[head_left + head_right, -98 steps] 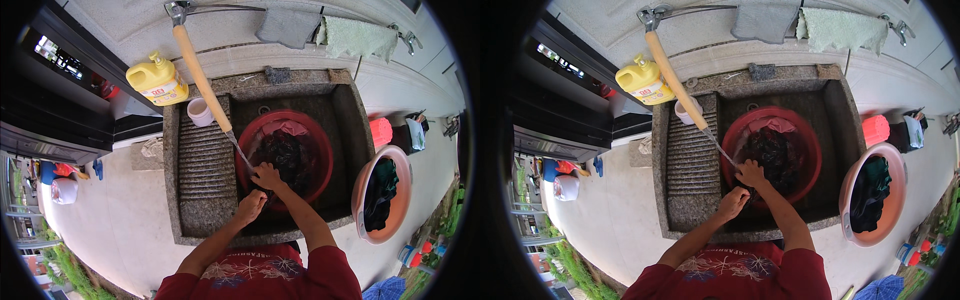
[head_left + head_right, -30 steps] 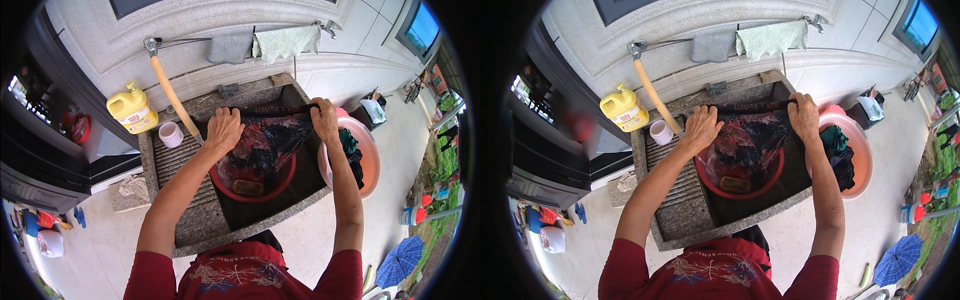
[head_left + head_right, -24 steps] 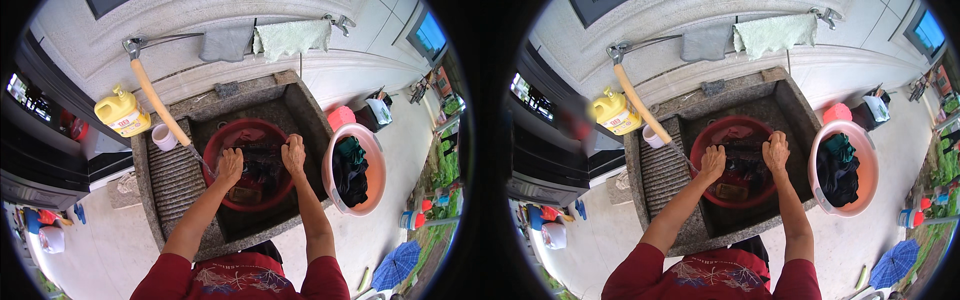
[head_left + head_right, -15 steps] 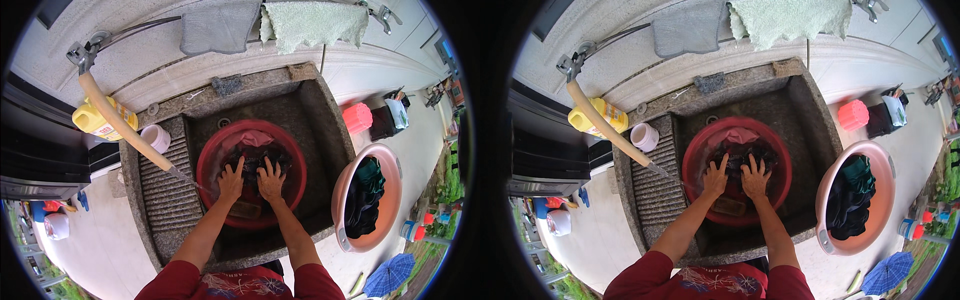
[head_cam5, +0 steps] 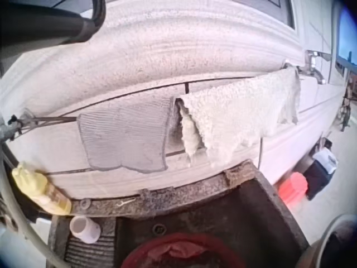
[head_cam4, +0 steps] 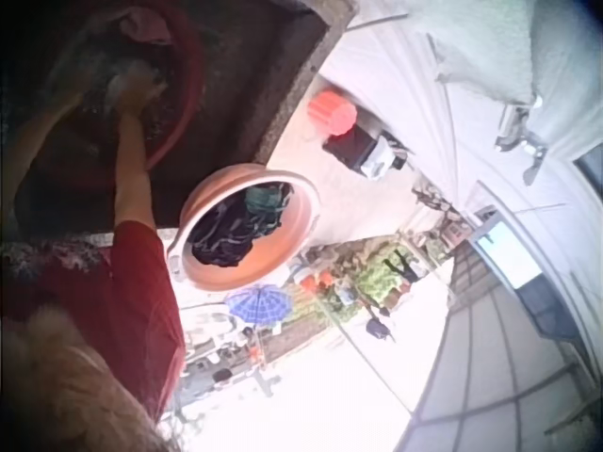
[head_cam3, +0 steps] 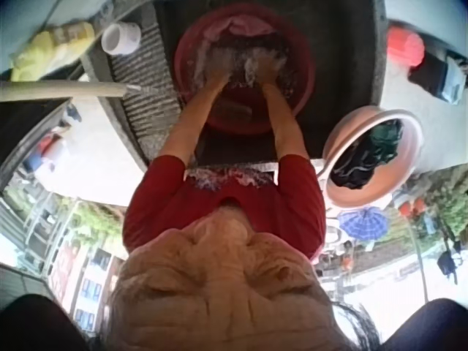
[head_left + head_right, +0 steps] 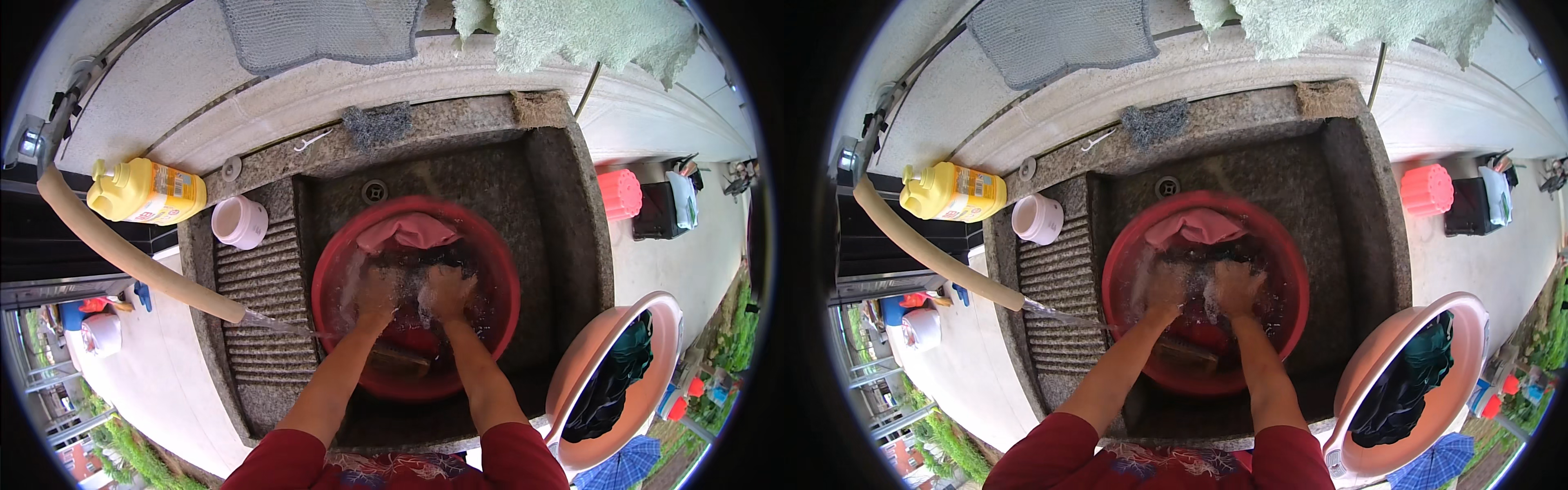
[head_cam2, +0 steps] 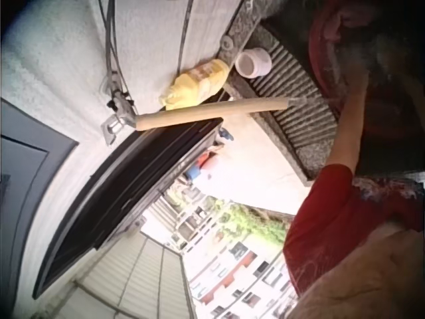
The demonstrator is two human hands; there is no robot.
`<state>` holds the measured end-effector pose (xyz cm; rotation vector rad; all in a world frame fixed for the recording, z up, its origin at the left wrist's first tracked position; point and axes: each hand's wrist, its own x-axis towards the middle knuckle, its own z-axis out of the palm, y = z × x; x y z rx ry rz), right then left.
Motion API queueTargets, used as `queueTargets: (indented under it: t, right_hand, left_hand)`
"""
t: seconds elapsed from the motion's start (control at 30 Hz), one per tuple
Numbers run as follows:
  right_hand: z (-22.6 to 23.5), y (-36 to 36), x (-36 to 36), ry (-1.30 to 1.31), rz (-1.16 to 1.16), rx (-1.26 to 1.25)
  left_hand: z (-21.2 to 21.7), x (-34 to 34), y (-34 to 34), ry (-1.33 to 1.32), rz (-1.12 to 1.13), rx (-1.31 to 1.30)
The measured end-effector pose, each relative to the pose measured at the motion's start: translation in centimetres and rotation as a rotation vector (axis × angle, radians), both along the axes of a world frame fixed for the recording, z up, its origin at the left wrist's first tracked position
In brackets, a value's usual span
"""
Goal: The person washes a dark garment by hand on a stone washboard, scrubbing it with a brush and rinsing it in a red basin. They then wring out the garment and place it into a separate pink basin before picking up a light-colored cloth to wash.
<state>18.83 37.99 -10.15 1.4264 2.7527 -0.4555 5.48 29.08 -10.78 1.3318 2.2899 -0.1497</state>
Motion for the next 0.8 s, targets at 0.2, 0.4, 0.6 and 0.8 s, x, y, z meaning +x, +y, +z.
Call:
queueTargets:
  t: [0.2,0.4,0.6,0.8]
  right_hand:
    - [2.6,-0.1,0.5,0.216,-0.176,0.151]
    - [9.1,1.7,3.3,0.915,-0.690,-0.473]
    - [27.2,1.9,4.3,1.218,-0.447,-0.250]
    - [37.7,-0.5,5.4,1.769,-0.286,-0.384]
  left_hand:
    - [8.7,0.1,-1.5,-0.100,0.106,0.109]
    - [13.6,-0.4,-5.7,-0.044,-0.049,0.265]
    - [27.9,-0.6,-5.7,-0.083,-0.120,0.979]
    - [38.1,-1.6,-6.4,-0.026,-0.102,1.333]
